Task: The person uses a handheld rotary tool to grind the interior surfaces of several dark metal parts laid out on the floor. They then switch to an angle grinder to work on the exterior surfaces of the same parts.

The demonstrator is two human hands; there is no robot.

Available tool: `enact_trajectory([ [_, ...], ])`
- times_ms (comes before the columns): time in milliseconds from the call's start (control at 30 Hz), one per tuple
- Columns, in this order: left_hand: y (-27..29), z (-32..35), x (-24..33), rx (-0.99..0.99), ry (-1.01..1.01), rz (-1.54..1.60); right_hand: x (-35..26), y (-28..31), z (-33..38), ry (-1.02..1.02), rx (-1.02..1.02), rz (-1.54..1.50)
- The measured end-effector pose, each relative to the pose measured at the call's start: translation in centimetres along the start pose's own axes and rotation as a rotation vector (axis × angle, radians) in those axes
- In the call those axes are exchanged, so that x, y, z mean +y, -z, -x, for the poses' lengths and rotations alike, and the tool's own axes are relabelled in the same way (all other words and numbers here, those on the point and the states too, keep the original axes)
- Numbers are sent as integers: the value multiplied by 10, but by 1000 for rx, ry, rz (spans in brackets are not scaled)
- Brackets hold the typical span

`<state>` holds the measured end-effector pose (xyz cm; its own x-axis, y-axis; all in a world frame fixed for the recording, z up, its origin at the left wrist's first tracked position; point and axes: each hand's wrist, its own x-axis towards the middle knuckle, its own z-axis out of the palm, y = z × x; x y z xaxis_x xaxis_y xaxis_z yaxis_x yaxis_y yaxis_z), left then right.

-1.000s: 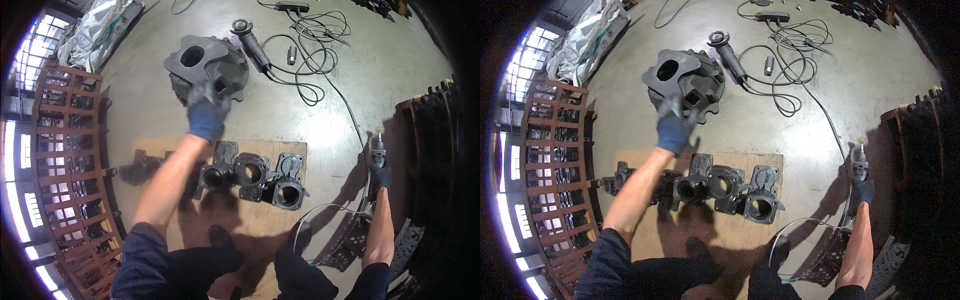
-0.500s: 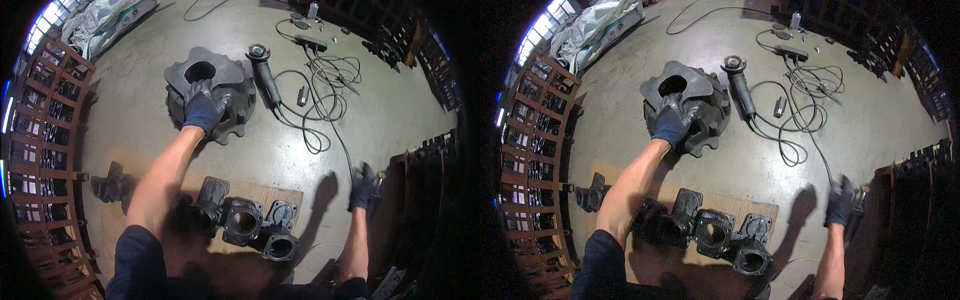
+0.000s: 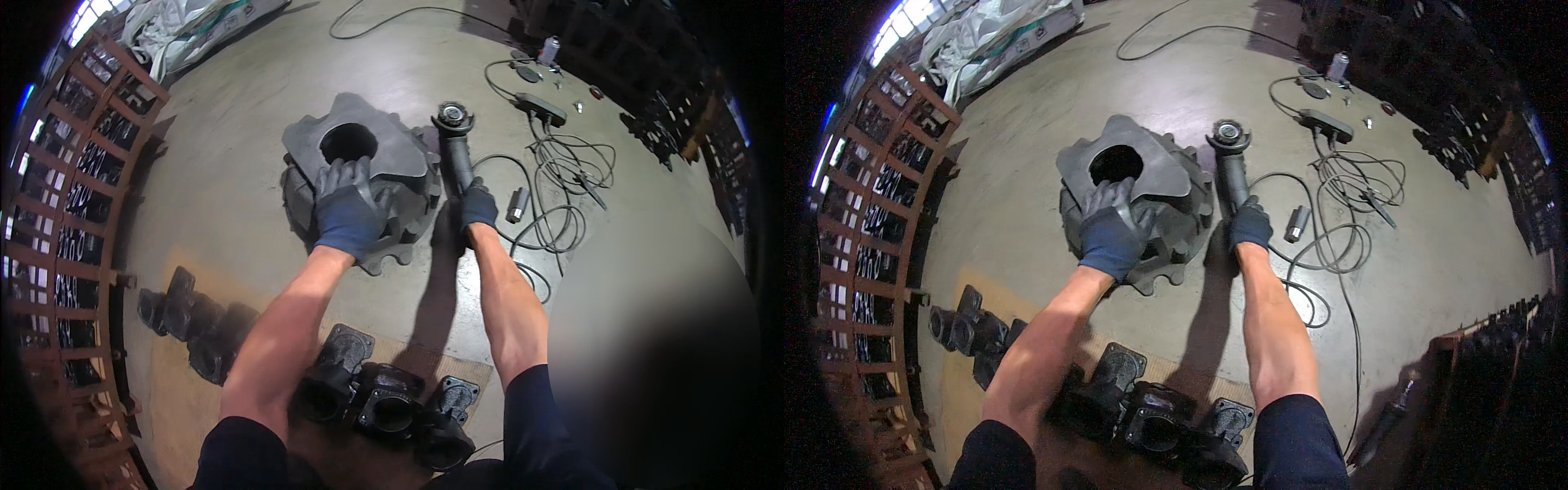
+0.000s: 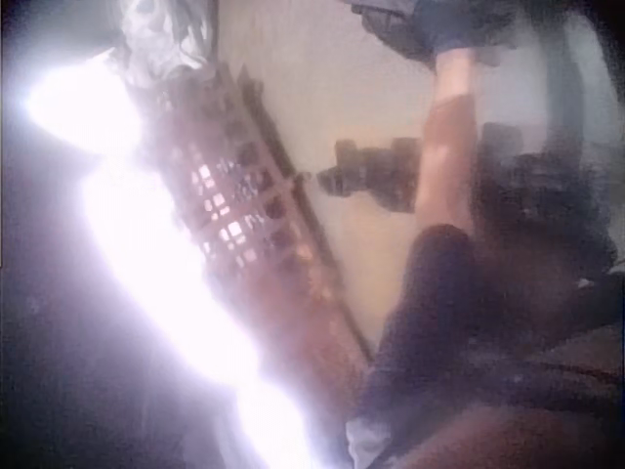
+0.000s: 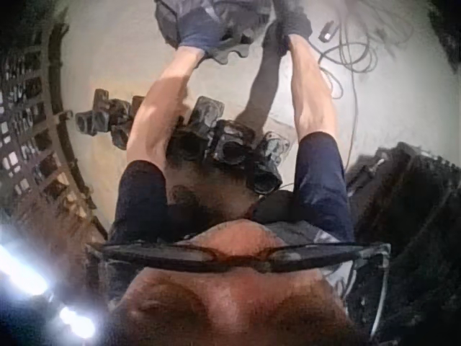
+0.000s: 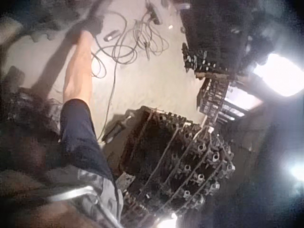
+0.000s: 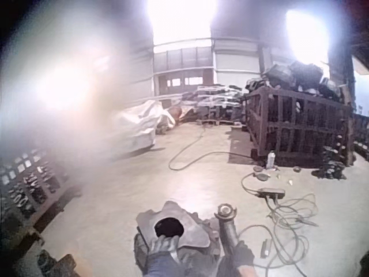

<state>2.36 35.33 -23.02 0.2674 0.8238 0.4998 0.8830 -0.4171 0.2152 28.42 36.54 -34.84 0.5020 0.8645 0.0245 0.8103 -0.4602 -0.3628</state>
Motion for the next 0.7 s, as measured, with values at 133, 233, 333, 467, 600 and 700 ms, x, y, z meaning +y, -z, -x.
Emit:
enact_trajectory([
  [133, 14, -3, 1, -82, 20, -1, -10, 24, 15, 61, -137, -18],
  [233, 5, 2, 2, -47, 15, -41, -4, 55, 32, 36, -277, -102],
  [333, 2, 3, -4, -55, -3, -40, 30, 80, 61, 28, -496, -503],
  [467, 7, 0, 10, -194, 56, -63, 101, 119, 136, 27, -547, -604],
  [600, 21, 4, -1, -217, -13, -209, 111, 181, 242, -142, -567, -892],
  [700, 18, 39, 34, -223, -106, 245, 130, 215, 294, -159, -496, -881],
])
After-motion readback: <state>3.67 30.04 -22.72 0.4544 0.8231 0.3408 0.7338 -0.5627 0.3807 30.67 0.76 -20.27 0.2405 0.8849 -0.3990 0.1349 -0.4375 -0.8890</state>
